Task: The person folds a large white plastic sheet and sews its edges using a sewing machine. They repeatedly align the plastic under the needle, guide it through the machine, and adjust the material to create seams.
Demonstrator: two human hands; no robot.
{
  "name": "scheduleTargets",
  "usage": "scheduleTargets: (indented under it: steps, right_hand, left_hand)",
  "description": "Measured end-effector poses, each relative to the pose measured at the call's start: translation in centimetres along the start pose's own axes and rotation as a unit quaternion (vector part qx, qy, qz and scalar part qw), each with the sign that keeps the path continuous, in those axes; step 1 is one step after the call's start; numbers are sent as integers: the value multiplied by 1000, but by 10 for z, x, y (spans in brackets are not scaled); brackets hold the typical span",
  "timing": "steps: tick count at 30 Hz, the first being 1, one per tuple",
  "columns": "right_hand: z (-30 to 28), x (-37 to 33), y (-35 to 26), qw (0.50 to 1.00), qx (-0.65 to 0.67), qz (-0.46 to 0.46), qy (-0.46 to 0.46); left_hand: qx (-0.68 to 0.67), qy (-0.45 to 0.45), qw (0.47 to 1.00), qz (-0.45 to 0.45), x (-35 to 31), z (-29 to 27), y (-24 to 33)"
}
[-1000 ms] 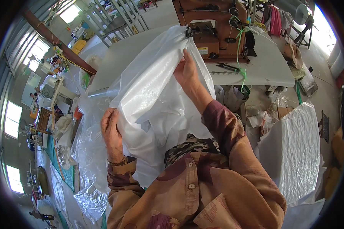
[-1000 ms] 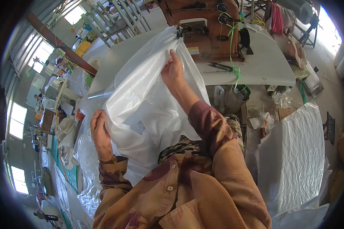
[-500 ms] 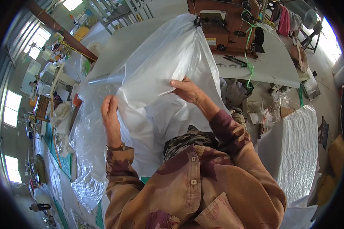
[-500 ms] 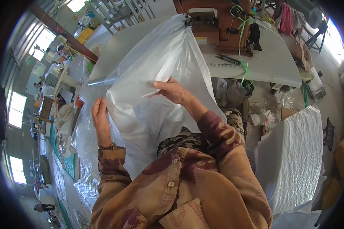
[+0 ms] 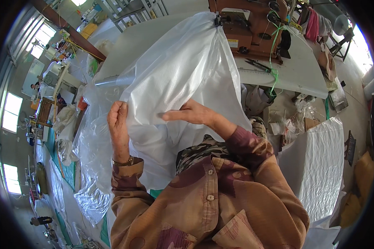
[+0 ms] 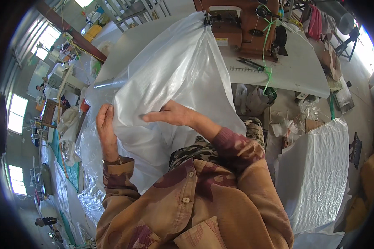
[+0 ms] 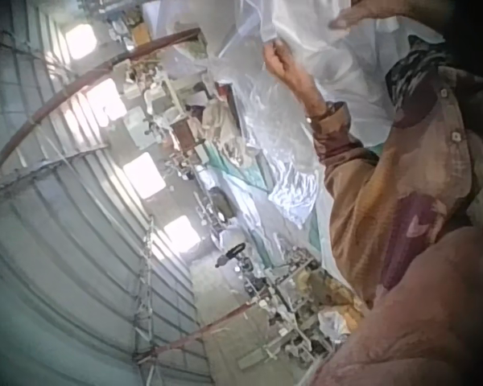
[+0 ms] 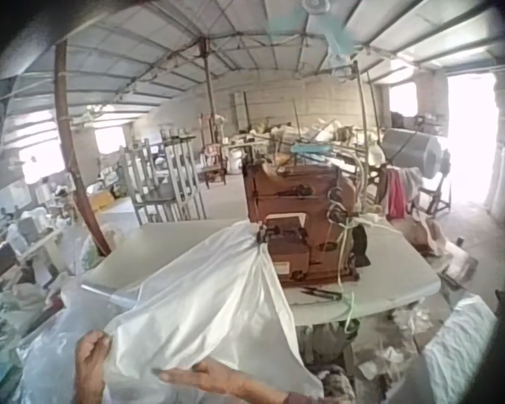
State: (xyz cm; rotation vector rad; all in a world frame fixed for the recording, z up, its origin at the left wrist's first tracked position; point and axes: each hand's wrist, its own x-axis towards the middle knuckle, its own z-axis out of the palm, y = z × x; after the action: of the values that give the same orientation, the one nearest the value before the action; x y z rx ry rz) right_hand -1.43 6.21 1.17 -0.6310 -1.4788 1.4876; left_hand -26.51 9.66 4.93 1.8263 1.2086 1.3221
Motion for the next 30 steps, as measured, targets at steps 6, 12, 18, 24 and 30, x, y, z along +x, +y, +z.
scheduleTargets:
  steps: [6, 12, 18, 24, 30]
  right_hand:
    - [11, 10, 16, 996, -39, 78, -17]
    - [24, -48, 22, 989, 100, 103, 25]
    - [37, -82, 44, 995, 100, 31, 6]
    - [45, -89, 41, 919, -319, -195, 124]
    - [64, -80, 25, 897, -416, -119, 90]
  left_hand:
    - [88, -33, 994, 56, 32, -21, -14]
    - [234, -87, 962, 114, 14, -11, -58]
    - [336, -143, 926, 97, -19, 25, -68]
    - [427, -161, 855, 245, -15, 38, -65]
    - [93, -255, 950, 156, -31, 68, 44]
